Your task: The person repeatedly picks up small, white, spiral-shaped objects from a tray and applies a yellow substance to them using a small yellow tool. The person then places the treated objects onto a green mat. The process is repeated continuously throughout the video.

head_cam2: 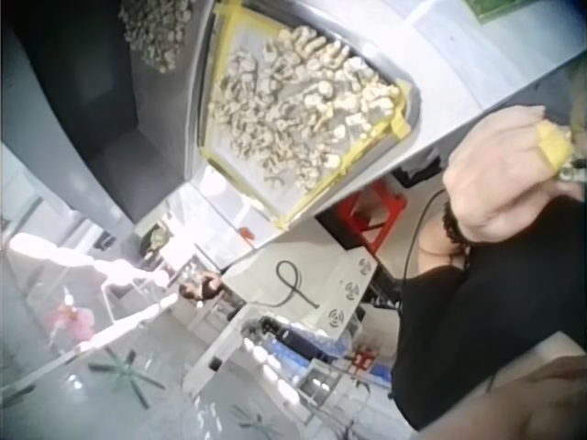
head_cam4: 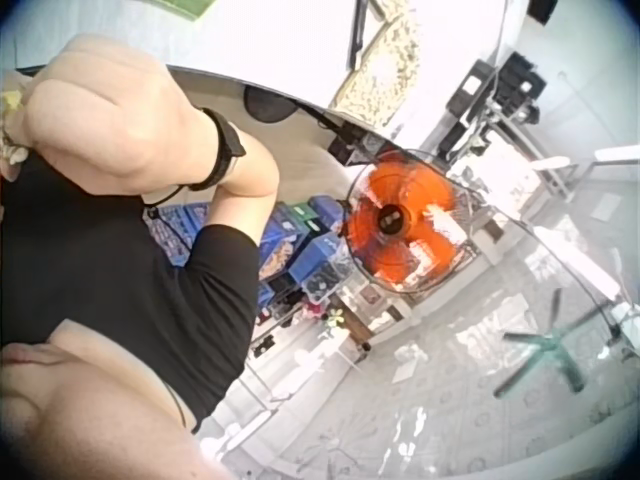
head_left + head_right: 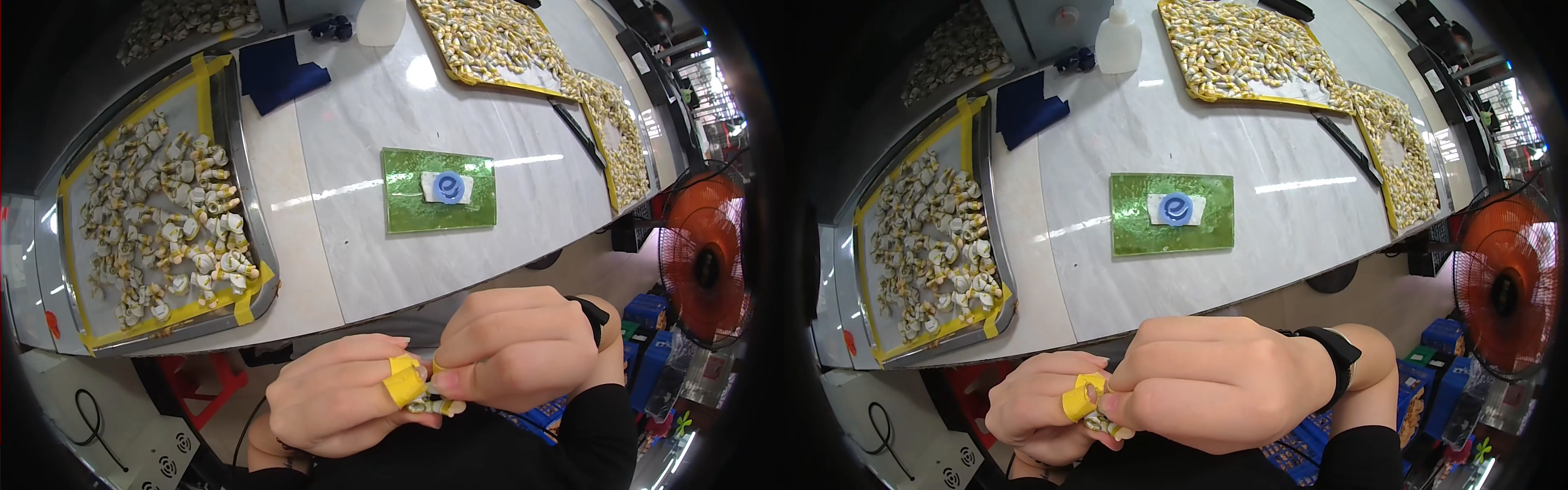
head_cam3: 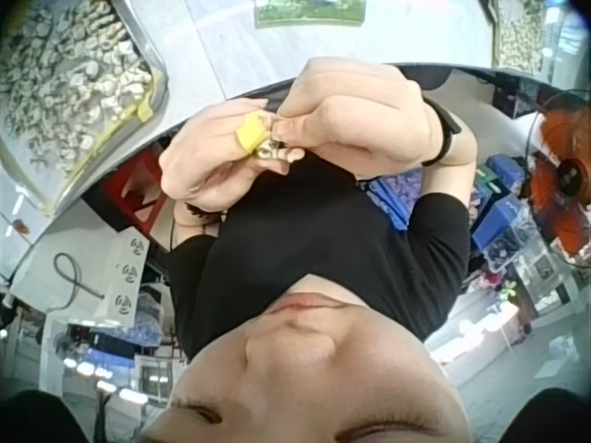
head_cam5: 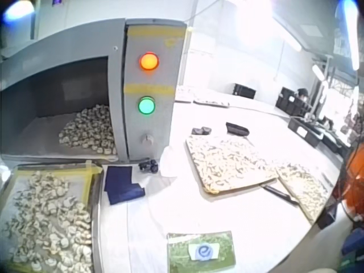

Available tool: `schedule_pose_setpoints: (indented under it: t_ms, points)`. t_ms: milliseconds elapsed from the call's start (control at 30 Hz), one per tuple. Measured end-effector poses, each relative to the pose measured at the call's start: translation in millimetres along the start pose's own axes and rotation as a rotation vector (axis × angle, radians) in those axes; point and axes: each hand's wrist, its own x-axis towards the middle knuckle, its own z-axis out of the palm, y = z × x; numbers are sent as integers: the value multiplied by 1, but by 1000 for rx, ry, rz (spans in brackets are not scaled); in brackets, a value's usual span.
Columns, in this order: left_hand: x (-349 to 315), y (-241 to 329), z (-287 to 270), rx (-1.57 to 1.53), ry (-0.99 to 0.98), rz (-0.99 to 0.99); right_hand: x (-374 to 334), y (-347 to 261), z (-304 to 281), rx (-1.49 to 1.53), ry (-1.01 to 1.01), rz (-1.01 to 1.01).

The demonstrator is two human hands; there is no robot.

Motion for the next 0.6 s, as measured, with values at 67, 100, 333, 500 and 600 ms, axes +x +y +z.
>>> schedule_pose_setpoints:
  t_ms: [67, 100, 333, 500, 600]
  points:
    - [0, 0, 0, 11, 0, 9, -2, -1, 0, 0, 3, 22]
    - [0, 0, 1, 18, -3, 13, -3, -1, 0, -2, 5, 35]
    - [2, 0, 2, 166, -9, -19, -7, 1, 2, -69, 53, 15]
    - [1, -2, 11, 278, 162, 45, -10, 3, 4, -176, 94, -58]
    - [0, -3, 7, 326, 120, 79, -11, 2, 4, -192, 105, -50]
